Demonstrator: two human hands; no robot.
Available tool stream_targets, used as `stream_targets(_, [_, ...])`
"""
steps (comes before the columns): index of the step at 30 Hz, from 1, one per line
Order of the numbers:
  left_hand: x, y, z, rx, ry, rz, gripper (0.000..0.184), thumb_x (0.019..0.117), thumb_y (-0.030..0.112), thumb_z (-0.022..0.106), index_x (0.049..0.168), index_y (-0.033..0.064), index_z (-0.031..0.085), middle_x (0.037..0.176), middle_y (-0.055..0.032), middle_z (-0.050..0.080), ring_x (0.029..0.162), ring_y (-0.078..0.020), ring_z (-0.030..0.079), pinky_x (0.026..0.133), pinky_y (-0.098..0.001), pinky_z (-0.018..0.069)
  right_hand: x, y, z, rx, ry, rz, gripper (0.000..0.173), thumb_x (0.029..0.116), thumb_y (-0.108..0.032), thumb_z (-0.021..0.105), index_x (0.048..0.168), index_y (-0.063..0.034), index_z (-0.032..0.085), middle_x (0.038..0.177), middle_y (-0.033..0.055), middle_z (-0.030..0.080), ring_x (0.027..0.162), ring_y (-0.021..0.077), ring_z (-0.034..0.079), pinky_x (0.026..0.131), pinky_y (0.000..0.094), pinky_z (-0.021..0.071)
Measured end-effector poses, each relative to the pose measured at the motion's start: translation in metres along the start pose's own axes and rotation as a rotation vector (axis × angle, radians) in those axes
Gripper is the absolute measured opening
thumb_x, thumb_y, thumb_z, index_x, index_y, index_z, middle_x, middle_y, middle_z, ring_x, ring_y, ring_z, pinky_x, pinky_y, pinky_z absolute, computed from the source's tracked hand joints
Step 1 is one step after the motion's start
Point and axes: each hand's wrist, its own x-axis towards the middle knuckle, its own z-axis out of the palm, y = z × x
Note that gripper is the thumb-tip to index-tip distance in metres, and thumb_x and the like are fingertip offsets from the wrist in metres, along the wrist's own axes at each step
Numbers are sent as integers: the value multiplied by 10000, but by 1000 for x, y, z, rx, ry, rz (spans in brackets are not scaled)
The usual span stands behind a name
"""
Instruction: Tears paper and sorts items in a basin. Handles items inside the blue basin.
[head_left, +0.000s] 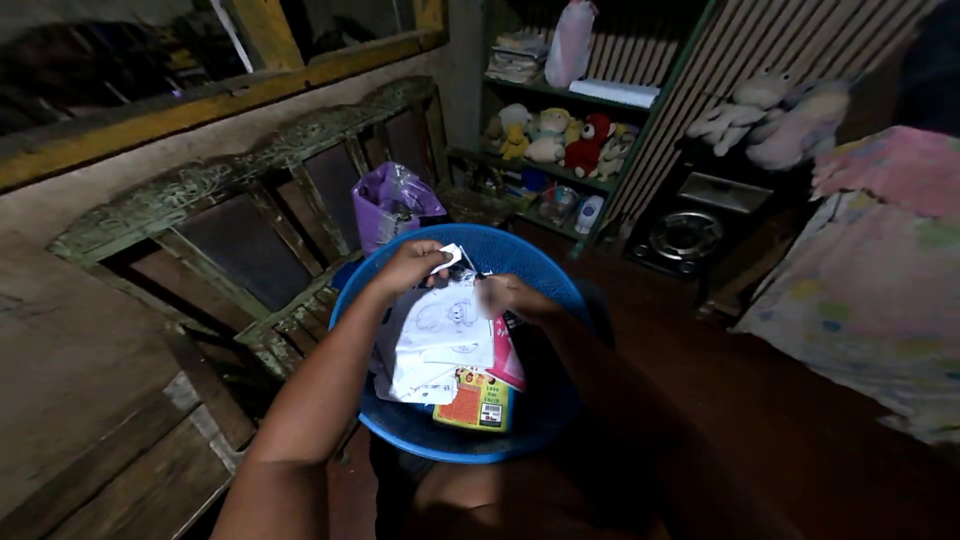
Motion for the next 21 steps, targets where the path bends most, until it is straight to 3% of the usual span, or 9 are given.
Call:
stream_targets(10, [-2,3,2,12,-32,-34,237,1051,203,576,983,9,694,756,-65,683,566,-100,564,520,-240,463,-3,-4,3,-61,0,11,401,1071,-418,514,949,-57,640,806,19,631,675,108,633,637,265,557])
stream_targets(15, [-2,4,1,12,-27,-36,233,1052,194,571,978,8,690,765,-70,691,564,-96,563,521,-240,463,-4,-5,3,-93,-12,-29,353,1078,-329,530,934,-30,650,802,38,642,678,114,635,652,271,560])
stream_targets(21, [-4,6,2,21,-79,-63,242,1055,216,569,1017,14,698,767,-62,688,572,-103,575,534,-249,484,-4,-3,4,-73,-26,-12,414,1082,-409,485,966,-47,648,822,23,629,685,107,626,641,266,552])
